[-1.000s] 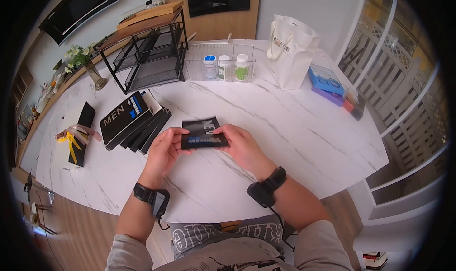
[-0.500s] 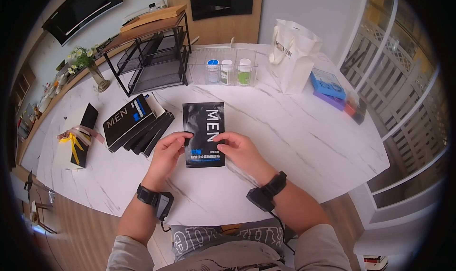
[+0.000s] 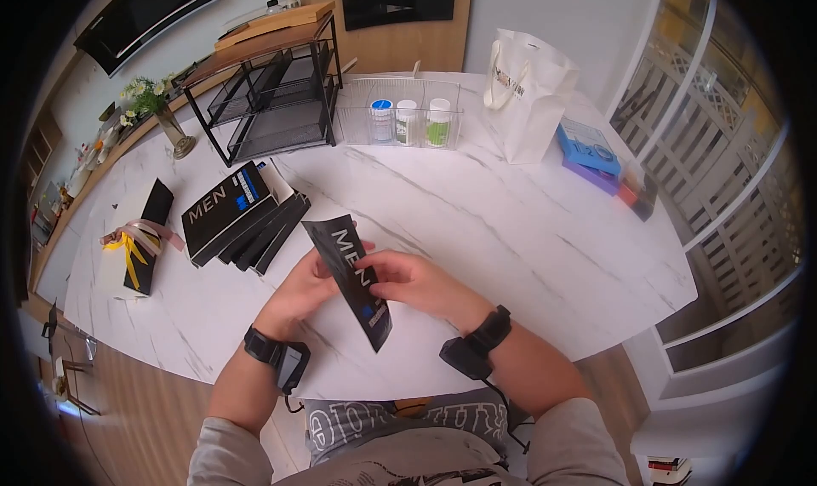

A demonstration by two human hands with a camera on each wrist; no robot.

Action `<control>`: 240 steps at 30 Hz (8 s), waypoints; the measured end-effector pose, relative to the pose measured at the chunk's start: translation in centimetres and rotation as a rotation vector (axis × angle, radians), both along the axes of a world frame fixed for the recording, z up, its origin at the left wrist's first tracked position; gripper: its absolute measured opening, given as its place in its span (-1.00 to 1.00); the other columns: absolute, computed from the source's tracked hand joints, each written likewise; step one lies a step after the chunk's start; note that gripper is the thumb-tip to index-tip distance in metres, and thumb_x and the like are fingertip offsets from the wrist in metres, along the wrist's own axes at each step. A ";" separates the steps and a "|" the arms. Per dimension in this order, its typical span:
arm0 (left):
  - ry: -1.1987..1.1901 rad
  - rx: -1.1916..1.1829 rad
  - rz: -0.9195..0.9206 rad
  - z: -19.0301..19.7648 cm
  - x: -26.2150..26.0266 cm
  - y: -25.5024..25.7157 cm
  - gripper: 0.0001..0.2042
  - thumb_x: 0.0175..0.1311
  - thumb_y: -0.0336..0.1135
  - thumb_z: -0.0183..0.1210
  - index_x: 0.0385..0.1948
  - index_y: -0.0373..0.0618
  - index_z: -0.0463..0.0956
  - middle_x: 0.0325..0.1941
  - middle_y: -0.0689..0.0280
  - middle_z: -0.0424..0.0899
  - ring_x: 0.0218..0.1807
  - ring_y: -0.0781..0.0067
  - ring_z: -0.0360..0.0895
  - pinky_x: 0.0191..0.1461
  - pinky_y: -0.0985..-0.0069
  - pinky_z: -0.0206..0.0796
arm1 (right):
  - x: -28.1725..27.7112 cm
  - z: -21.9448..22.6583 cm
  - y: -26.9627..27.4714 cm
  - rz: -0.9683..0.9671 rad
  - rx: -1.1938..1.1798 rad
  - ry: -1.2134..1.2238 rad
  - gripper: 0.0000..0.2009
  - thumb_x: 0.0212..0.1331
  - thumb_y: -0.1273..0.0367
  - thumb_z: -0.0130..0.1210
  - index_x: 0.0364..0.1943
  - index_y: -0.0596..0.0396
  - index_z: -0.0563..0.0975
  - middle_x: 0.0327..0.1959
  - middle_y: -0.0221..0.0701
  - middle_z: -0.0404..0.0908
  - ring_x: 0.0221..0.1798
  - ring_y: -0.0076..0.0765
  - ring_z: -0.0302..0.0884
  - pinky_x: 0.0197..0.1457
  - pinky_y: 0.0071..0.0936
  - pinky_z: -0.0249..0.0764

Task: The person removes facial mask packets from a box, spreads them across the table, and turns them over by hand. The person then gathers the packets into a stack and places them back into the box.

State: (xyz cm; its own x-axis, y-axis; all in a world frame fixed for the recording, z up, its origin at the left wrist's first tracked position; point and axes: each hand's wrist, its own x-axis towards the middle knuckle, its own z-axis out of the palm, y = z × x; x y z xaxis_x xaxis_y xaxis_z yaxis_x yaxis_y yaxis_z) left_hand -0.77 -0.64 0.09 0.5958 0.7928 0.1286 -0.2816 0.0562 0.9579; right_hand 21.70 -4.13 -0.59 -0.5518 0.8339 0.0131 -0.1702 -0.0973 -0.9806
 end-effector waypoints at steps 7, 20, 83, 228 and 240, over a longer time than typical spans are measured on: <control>-0.058 -0.175 0.097 0.9 -0.6 0.6 -0.53 0.24 -0.54 0.27 0.21 -0.20 0.39 -0.28 0.43 0.66 -0.46 0.77 0.37 -0.45 0.76 0.15 | 0.1 -1.9 0.4 -0.050 -0.263 0.213 -0.66 0.47 0.40 -0.10 0.25 0.21 0.43 0.15 -0.40 0.55 0.14 -0.52 0.48 0.25 -0.44 0.40; -0.029 -0.172 0.304 0.6 -1.0 1.1 -0.99 0.36 -0.48 0.20 -0.27 -0.14 0.55 -0.40 0.47 0.58 -0.54 0.80 0.29 -0.52 0.75 0.06 | 0.0 0.0 0.5 -0.275 -0.059 0.070 -0.75 0.43 0.43 0.02 0.07 0.28 0.52 -0.05 -0.43 0.62 -0.04 -0.61 0.54 0.10 -0.58 0.48; -0.023 0.117 0.038 -0.8 -1.1 1.3 -0.93 0.30 -0.57 0.19 -0.24 -0.19 0.57 0.18 0.25 0.51 0.19 0.39 0.45 0.25 0.43 0.30 | -0.5 -2.3 1.4 -0.591 0.349 -0.347 -0.44 0.25 0.36 0.26 0.25 0.18 0.24 -0.14 -0.28 0.56 -0.21 -0.45 0.61 -0.16 -0.49 0.58; 1.014 0.855 0.388 6.0 -1.0 0.8 -0.03 -0.34 -0.39 0.54 0.36 -0.01 0.30 0.43 0.04 0.19 0.40 -0.02 0.28 0.40 0.25 0.27 | 2.4 1.0 0.9 -0.571 0.188 0.182 -0.85 0.38 0.37 0.11 -0.20 0.20 0.54 -0.41 -0.52 0.53 -0.41 -0.69 0.40 -0.34 -0.61 0.38; 0.799 0.747 0.301 2.2 -1.3 1.1 0.00 -0.36 -0.36 0.56 0.36 -0.05 0.26 0.42 0.03 0.18 0.43 -0.05 0.24 0.45 0.24 0.19 | 1.5 1.4 1.1 -0.784 0.076 0.038 -0.49 0.33 0.41 0.14 0.34 0.12 0.30 0.23 -0.24 0.40 0.26 -0.47 0.35 0.20 -0.49 0.42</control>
